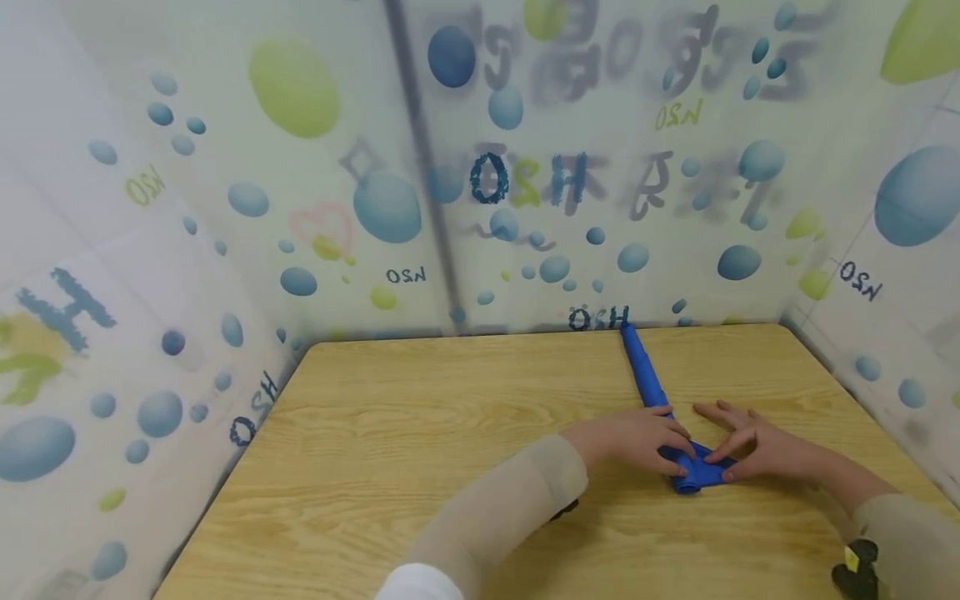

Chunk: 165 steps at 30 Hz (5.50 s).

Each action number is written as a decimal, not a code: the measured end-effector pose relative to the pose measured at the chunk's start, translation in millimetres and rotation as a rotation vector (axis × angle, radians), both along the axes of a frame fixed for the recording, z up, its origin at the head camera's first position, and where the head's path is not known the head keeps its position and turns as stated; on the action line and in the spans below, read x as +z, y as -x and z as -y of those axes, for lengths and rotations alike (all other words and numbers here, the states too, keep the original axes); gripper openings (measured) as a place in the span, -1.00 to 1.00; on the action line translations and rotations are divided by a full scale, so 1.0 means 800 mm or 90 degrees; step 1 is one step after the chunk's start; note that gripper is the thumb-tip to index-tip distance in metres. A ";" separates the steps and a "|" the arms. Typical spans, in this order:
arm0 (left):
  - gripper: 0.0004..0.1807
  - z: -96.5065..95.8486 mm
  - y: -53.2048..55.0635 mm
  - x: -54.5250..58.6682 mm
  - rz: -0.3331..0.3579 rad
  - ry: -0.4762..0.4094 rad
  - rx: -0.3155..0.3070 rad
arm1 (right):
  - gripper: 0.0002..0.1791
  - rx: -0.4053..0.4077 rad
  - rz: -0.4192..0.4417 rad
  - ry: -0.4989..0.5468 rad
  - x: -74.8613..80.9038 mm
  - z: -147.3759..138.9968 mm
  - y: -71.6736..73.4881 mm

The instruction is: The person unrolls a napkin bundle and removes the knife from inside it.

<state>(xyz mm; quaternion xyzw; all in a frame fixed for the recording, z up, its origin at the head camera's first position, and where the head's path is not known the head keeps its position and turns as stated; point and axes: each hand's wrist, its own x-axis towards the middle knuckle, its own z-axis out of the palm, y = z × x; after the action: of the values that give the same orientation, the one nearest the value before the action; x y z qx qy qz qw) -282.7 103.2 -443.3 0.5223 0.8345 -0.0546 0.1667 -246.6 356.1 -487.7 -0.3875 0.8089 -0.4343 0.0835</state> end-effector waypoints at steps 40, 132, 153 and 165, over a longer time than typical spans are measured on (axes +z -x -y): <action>-0.55 0.046 0.012 0.003 0.063 -0.112 -0.017 | -0.68 -0.013 -0.001 -0.031 0.002 0.002 -0.004; -0.51 0.134 -0.005 -0.006 0.013 -0.113 -0.067 | -0.67 -0.018 0.029 -0.033 0.002 0.000 -0.004; -0.62 0.152 0.006 -0.004 0.011 -0.131 0.024 | -0.65 -0.002 0.009 -0.030 0.004 0.000 -0.002; -0.67 0.149 0.000 0.000 -0.051 -0.070 0.058 | -0.65 0.003 0.011 -0.028 0.001 0.000 -0.002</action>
<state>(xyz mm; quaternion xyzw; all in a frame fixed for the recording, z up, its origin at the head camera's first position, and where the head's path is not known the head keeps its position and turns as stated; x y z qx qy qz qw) -283.0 -16.1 -443.3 0.4893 0.8653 -0.0219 0.1065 -244.9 356.0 -486.6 -0.3838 0.8165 -0.4195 0.1003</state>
